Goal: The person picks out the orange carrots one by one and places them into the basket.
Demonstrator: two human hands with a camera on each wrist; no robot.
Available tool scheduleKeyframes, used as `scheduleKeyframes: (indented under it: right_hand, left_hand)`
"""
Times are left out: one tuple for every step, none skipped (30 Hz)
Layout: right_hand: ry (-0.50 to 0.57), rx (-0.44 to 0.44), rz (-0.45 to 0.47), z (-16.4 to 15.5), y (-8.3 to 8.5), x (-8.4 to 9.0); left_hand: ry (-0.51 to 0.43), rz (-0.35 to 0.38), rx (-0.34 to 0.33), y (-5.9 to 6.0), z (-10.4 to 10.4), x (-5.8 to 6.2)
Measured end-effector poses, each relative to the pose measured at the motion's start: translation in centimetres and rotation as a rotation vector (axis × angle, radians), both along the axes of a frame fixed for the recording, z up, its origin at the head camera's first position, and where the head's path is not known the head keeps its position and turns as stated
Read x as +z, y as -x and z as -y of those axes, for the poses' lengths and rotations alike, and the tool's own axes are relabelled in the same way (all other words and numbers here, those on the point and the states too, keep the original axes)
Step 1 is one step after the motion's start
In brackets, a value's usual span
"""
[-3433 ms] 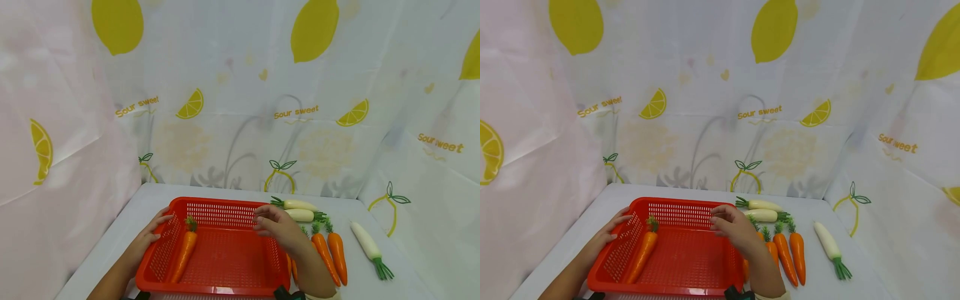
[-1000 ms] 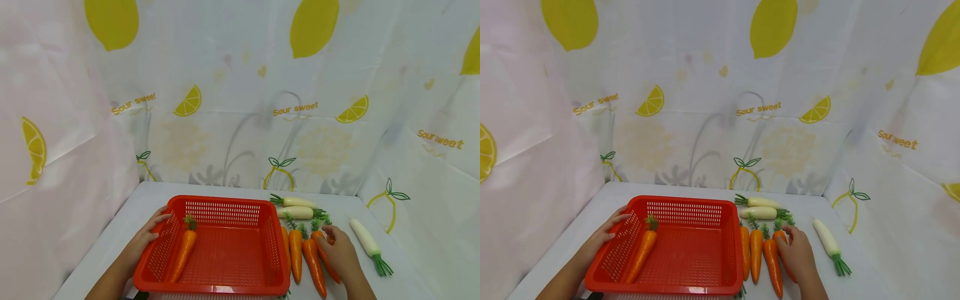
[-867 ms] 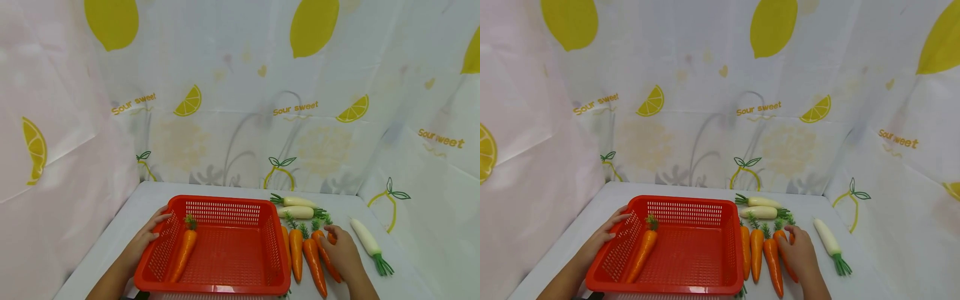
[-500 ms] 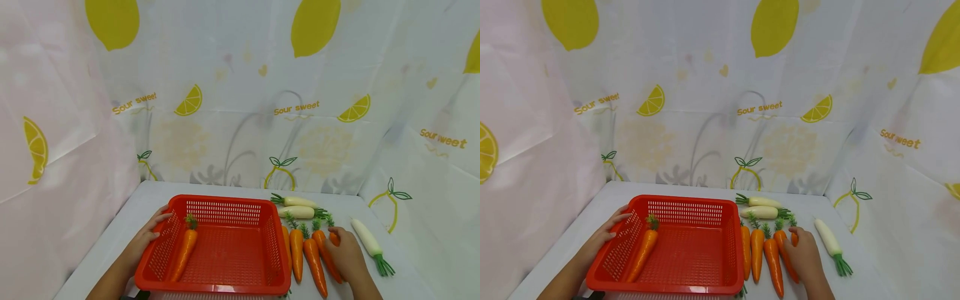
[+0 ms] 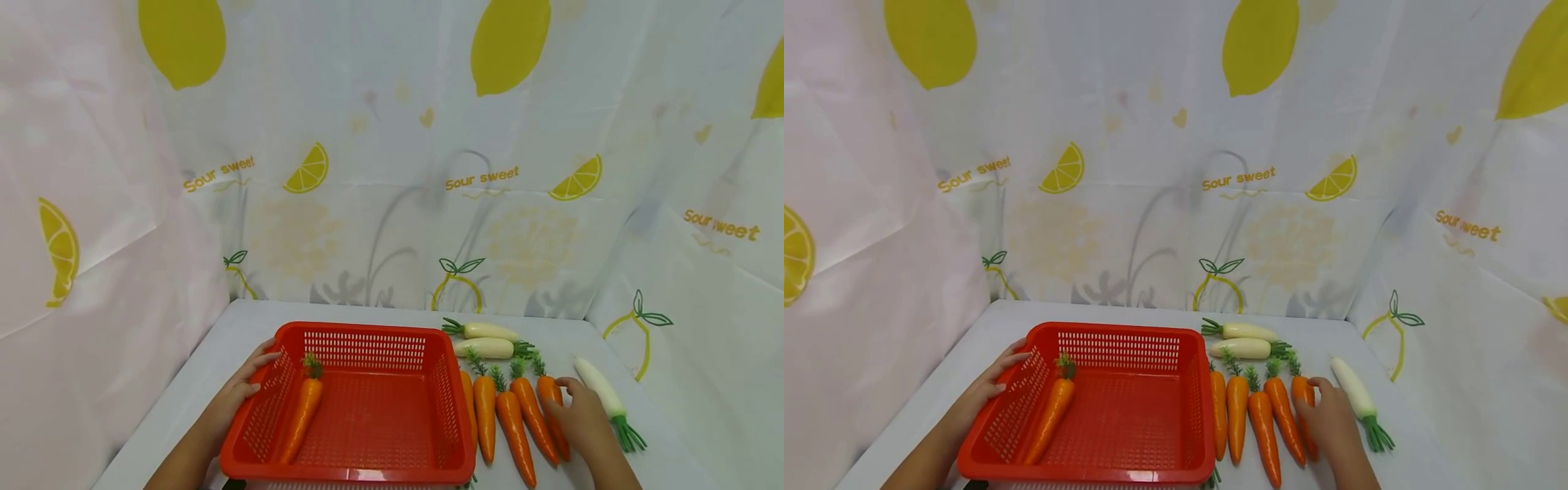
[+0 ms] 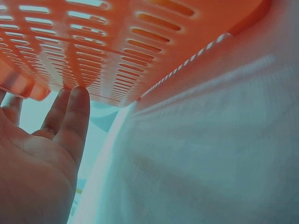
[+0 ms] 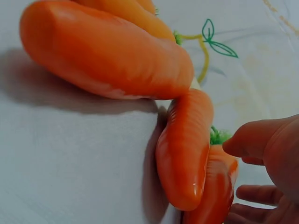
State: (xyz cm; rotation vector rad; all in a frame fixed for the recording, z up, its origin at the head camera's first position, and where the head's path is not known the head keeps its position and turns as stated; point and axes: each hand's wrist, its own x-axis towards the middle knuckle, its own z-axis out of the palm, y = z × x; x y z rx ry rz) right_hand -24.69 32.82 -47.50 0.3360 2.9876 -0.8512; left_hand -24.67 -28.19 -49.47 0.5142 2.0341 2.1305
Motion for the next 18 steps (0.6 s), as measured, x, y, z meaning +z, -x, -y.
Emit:
scheduleKeyframes:
  right_hand:
    - [-0.003, 0.008, 0.005, -0.1, 0.1, -0.1]
    - [-0.009, 0.020, 0.007, -0.2, 0.1, -0.3]
    - [-0.014, 0.033, 0.004, -0.3, 0.2, -0.4]
    - [-0.020, 0.046, 0.001, -0.4, 0.2, -0.5]
    - [-0.022, 0.057, 0.001, -0.5, 0.3, -0.6]
    - [-0.020, 0.066, 0.002, -0.6, 0.4, -0.8]
    - [-0.019, 0.073, 0.003, -0.7, 0.5, -0.8]
    - [-0.015, 0.079, 0.004, -0.8, 0.6, -0.9]
    - [-0.009, 0.082, 0.008, -0.9, 0.7, -0.9]
    - [-0.002, 0.083, 0.012, -1.0, 0.7, -1.0]
    - [0.005, 0.083, 0.016, -1.1, 0.8, -1.1]
    - [0.014, 0.083, 0.018, -1.2, 0.9, -1.1]
    - [0.022, 0.084, 0.017, -1.3, 0.9, -1.2]
    - [0.026, 0.090, 0.011, -1.4, 1.0, -1.3]
    - [0.032, 0.096, 0.008, -1.5, 1.0, -1.4]
    - [0.034, 0.104, 0.003, -1.6, 1.0, -1.6]
    - [0.038, 0.110, -0.002, -1.7, 1.0, -1.7]
    - [0.040, 0.115, -0.004, -1.7, 1.0, -1.8]
  left_hand:
    - [0.001, 0.007, 0.004, 0.0, 0.0, 0.0]
    - [0.005, 0.014, 0.011, -0.1, 0.0, 0.0]
    - [0.007, 0.016, 0.014, -0.1, 0.0, 0.0]
    - [0.005, 0.019, 0.013, -0.1, -0.1, 0.0]
    - [0.004, 0.022, 0.014, -0.1, -0.1, 0.0]
    - [0.004, 0.020, 0.015, -0.1, -0.1, 0.1]
    - [0.003, 0.018, 0.013, -0.1, -0.1, 0.1]
    - [0.002, 0.015, 0.013, -0.1, -0.2, 0.1]
    - [0.002, 0.011, 0.012, -0.1, -0.2, 0.1]
    - [0.004, 0.007, 0.012, -0.1, -0.2, 0.1]
    - [0.004, 0.006, 0.012, -0.1, -0.2, 0.1]
    - [0.003, 0.005, 0.010, 0.0, -0.2, 0.1]
    - [0.002, 0.004, 0.009, 0.0, -0.2, 0.1]
    - [0.002, 0.003, 0.008, 0.0, -0.2, 0.1]
    - [0.001, 0.001, 0.005, 0.0, -0.1, 0.1]
    - [-0.001, 0.000, 0.000, 0.0, -0.1, 0.0]
    - [-0.002, -0.003, -0.004, 0.0, -0.1, 0.0]
    - [-0.007, -0.005, -0.010, 0.0, -0.1, 0.0]
